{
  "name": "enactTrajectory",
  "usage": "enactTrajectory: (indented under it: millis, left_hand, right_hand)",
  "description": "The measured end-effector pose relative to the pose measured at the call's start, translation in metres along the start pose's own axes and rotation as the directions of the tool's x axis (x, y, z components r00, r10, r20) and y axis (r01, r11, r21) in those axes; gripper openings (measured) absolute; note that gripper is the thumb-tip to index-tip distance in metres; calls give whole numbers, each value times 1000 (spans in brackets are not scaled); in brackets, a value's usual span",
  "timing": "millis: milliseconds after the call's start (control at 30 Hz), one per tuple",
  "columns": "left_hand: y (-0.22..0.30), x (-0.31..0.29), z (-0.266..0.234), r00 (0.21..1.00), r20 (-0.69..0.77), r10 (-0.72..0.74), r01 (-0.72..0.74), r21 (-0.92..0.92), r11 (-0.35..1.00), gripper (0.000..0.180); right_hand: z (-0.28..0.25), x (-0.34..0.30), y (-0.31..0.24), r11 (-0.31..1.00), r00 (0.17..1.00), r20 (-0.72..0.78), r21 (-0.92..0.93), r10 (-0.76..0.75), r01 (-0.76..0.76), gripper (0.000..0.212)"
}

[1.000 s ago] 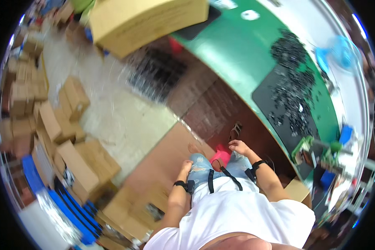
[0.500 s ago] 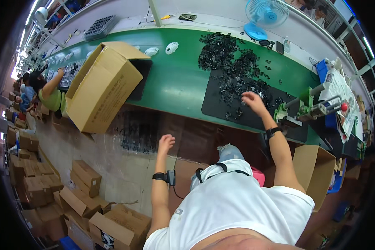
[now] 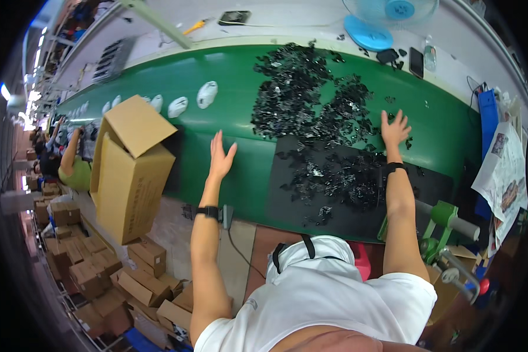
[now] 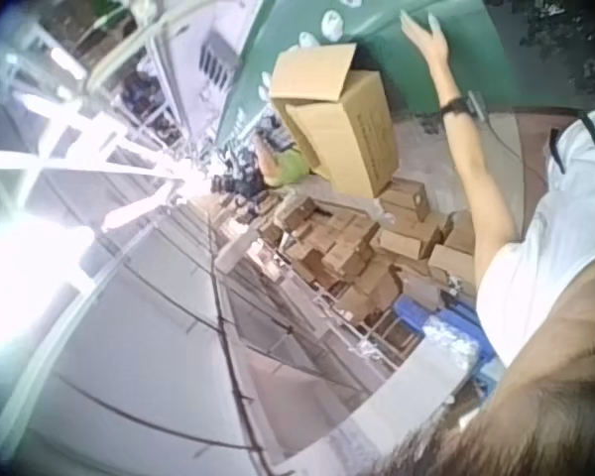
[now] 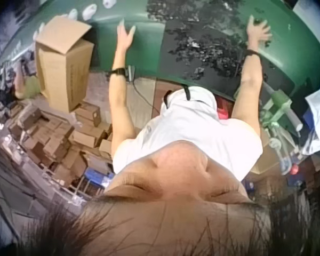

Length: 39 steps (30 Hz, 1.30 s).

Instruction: Manually press small black plastic components into white controller shells using a lever press and pack the finished items.

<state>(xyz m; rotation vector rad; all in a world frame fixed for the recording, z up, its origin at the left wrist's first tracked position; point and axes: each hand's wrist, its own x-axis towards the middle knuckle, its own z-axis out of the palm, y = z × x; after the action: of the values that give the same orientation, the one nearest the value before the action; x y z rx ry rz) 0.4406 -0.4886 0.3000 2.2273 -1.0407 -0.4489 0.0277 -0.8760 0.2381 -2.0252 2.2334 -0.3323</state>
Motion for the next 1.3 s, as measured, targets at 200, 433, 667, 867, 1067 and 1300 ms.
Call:
enactTrajectory:
  millis: [200,433,667,867,1067,1300]
  left_hand:
    - [69,117,120,997,-8,-73,74,105,992,81]
    - [114,136,171,961,-136,240,-234,54,971,59]
    - [165,114,198,980,-19,198,-199,-169,965,51]
    - [180,98,209,979,196,-55,188,-768,612,40]
    - [219,26,185,989,76,124,-59,-568,821,33]
    - [212,-36,148,850,295,435,-176,-620,764,22]
  right_hand:
    - [12,-19,-59,711,820,-101,446,-563,543,77]
    - [13,-33,-127,545,658,1,560,-753,624,79]
    - [17,-70,-146,514,699,19,692,-715,507,74]
    - [-8,-71,-149,321,706,308,939,-638,-119,56]
    - [-66,-105,-94,383,713,276,924,-644,-11,57]
    - [-113,-148,-33,546,546,326,780,-771,305,61]
